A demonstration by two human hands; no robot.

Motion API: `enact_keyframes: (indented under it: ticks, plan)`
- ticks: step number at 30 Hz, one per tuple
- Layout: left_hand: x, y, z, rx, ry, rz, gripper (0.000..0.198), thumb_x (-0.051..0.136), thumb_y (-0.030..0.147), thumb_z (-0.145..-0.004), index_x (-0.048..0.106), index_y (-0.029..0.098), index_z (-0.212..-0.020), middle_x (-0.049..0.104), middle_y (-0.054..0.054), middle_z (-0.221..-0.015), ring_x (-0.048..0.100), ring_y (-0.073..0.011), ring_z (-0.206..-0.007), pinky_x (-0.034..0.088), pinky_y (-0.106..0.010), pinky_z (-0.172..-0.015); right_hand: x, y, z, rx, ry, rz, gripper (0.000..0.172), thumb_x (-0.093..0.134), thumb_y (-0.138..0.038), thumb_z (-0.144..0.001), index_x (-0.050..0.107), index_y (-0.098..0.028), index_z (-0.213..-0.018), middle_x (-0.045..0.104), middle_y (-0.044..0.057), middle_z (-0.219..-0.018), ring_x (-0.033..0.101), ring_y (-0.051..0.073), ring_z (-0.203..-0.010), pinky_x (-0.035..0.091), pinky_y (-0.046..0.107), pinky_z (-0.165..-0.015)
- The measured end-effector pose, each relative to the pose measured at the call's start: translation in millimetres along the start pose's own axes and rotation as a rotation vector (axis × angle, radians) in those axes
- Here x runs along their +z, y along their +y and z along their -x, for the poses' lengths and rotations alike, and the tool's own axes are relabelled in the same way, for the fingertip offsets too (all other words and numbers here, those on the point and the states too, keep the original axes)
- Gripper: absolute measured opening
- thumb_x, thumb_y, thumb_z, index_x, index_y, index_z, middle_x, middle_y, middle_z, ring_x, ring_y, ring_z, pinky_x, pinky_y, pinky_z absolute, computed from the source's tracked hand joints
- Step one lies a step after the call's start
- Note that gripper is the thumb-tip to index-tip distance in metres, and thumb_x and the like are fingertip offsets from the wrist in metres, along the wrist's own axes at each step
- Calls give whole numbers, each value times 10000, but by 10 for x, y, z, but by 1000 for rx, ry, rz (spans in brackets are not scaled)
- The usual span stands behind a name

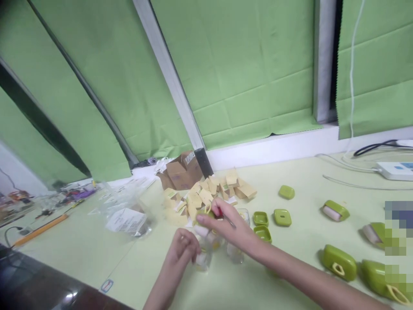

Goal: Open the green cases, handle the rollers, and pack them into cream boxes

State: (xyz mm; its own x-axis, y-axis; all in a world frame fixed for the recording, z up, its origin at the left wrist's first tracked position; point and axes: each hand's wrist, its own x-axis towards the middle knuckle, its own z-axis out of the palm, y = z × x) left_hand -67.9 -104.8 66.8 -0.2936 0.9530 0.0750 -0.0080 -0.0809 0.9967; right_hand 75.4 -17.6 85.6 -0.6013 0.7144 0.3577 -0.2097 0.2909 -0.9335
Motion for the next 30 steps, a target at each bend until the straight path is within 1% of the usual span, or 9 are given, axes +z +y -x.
enact_keyframes:
  ticks: [4,8,13,18,21,23,25,28,30]
  plan:
    - [-37,-59,-157,17,-34,11,513,704,307,-678,338,243,-1032,594,20,-797,583,-149,-736,431,-283,-691,95,188,-81,9,69,15,390,567,-492,-811,316,-231,-665,305,-68,-640,324,121,-588,285,237,-522]
    - [-98,-194,-285,43,-74,-114,461,701,361,-665,414,216,-996,583,9,-784,560,-146,-676,437,-276,-643,105,257,-151,7,163,14,414,503,-518,-846,285,-231,-644,269,-70,-621,318,121,-580,290,241,-527]
    - [-408,-330,-438,116,127,-515,331,702,384,-629,552,194,-854,600,-23,-808,560,-206,-780,415,-324,-751,-76,266,-185,-21,186,46,417,520,-528,-835,300,-230,-644,270,-68,-620,310,125,-581,266,248,-530]
    - [-550,-406,-524,160,195,-598,339,745,344,-553,655,201,-847,571,-35,-790,512,-263,-851,367,-392,-850,-122,319,-135,-44,121,50,382,540,-512,-830,339,-231,-667,339,-51,-654,360,136,-603,309,255,-546]
    - [-424,-390,-481,187,196,-579,272,705,387,-621,665,216,-828,593,-46,-814,494,-262,-882,353,-388,-869,-73,368,-117,-63,106,27,359,535,-486,-843,320,-236,-700,346,-49,-686,367,132,-613,328,252,-561]
    - [-270,-368,-429,178,143,-534,232,668,431,-666,668,203,-703,604,-43,-749,513,-238,-807,388,-348,-803,-30,400,-102,-68,102,23,348,520,-473,-856,310,-237,-710,333,-56,-674,364,130,-609,330,247,-556]
    - [-97,-346,-376,151,94,-467,311,601,481,-726,677,180,-712,600,-33,-673,522,-199,-687,415,-305,-693,6,412,-79,-75,104,31,326,514,-456,-864,323,-235,-719,374,-47,-695,397,139,-651,356,254,-591]
    - [120,-313,-316,76,125,-189,378,571,495,-760,686,158,-887,629,-40,-714,541,-177,-683,424,-268,-649,19,380,-50,-102,81,49,287,518,-426,-869,367,-226,-728,478,-6,-802,462,170,-787,400,290,-701]
    - [206,-283,-296,17,148,36,362,646,463,-716,700,153,-894,653,-50,-756,558,-179,-739,430,-256,-675,-2,341,-51,-132,70,51,256,502,-400,-882,387,-224,-737,518,16,-859,485,180,-825,414,307,-731]
